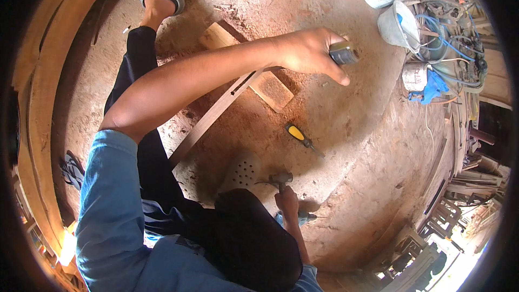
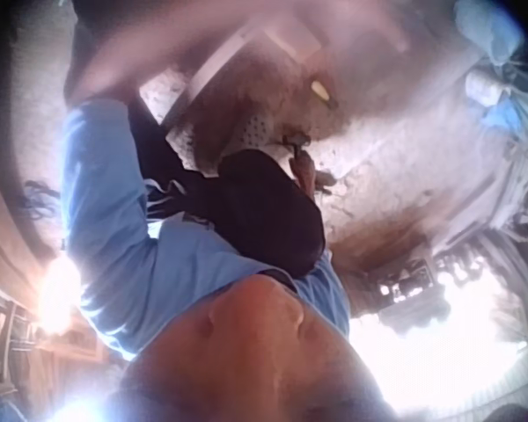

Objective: The person sits on the floor and uses a chisel and hammer to carve a groove into a piece of wood. They repeatedly strike the chisel to remove wood shavings and occasionally scrape the groove with a chisel.

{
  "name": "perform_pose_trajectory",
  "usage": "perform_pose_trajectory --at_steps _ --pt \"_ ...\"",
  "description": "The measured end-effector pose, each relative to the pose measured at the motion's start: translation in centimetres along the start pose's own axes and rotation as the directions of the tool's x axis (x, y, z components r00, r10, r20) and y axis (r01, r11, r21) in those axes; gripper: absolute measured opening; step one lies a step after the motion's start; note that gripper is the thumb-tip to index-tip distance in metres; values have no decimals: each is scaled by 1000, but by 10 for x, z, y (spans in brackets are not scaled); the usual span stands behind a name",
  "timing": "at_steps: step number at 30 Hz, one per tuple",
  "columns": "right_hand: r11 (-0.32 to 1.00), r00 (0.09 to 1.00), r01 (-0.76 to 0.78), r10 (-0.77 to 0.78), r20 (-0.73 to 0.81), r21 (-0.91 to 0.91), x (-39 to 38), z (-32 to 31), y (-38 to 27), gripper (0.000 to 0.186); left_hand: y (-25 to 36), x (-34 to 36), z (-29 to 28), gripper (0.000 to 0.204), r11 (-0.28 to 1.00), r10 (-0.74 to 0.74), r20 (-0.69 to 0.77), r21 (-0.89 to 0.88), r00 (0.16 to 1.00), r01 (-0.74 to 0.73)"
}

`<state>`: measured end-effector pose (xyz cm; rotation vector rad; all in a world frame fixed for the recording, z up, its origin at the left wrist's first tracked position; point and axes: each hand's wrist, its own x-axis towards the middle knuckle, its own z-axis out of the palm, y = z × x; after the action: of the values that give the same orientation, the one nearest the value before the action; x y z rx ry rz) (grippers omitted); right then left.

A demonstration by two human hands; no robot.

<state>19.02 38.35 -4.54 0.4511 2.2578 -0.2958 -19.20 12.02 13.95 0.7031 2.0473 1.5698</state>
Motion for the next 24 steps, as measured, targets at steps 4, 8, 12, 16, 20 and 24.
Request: perform_pose_trajectory --at_steps 4,8,12,16,20,24 --pt "1000 1000 -17 17 13 19 2 -1 0 29 -18 3 -2 43 1000 -22 -14 -11 1000 22" --pt "999 1000 -13 12 11 35 3 4 4 29 -27 1 -3 41 995 -90 -2 -46 996 90" --pt "998 1000 -12 11 23 56 9 4 12 30 -31 -5 -2 40 999 -41 19 -31 999 42" --pt "979 992 -95 79 96 180 18 -12 7 31 -28 -14 -5 38 999 -14 18 -41 1000 15" --pt "964 1000 -17 11 26 265 17 -50 -22 31 -24 -21 -9 37 999 -51 14 0 999 51" --pt "935 995 85 -63 -74 344 3 -103 -70 24 -23 -25 -11 37 1000 -13 20 -24 1000 13"
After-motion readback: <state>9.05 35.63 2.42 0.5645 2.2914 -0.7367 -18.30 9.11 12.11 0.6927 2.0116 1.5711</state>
